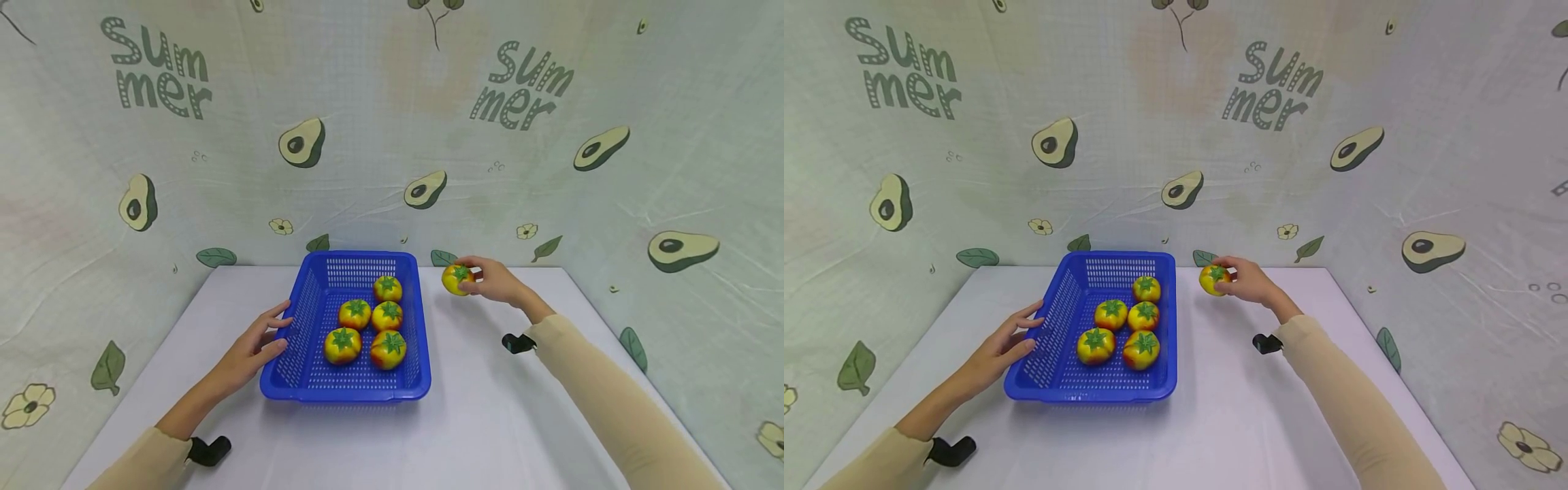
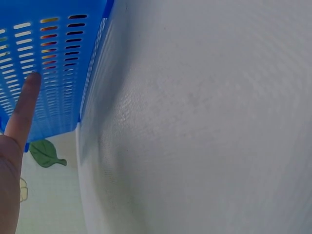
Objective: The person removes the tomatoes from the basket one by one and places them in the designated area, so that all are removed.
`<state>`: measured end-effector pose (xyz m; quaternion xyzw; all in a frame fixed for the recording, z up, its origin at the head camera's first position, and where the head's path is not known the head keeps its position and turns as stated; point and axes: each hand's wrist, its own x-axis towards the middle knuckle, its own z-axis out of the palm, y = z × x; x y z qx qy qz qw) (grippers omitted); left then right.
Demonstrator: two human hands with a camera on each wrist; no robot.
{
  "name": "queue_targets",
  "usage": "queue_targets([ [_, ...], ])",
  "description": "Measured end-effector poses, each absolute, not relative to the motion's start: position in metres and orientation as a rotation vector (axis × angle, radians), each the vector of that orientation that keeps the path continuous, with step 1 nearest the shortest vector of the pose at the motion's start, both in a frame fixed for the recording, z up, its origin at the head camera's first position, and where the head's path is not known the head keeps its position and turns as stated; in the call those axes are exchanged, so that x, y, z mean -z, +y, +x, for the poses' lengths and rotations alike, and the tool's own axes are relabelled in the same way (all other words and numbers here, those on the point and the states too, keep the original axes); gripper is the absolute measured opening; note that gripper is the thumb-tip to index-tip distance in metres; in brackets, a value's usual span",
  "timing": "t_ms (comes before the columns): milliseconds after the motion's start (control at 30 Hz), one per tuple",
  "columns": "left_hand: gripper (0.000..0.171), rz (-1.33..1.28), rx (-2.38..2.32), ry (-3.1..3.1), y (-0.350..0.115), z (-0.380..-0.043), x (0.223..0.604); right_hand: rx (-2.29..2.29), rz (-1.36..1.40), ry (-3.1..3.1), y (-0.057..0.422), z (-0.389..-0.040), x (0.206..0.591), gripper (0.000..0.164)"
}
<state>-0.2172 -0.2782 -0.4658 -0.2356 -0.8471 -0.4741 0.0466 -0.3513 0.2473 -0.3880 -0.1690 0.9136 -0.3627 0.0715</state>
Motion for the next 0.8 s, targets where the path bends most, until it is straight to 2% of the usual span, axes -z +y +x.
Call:
queue_targets([
  [800, 0.037, -0.728, 1.47, -2.572, -0.278, -0.218, 0.468, 1.086, -0.421, 2.716, 0.253, -0.358, 0.416, 0.06],
])
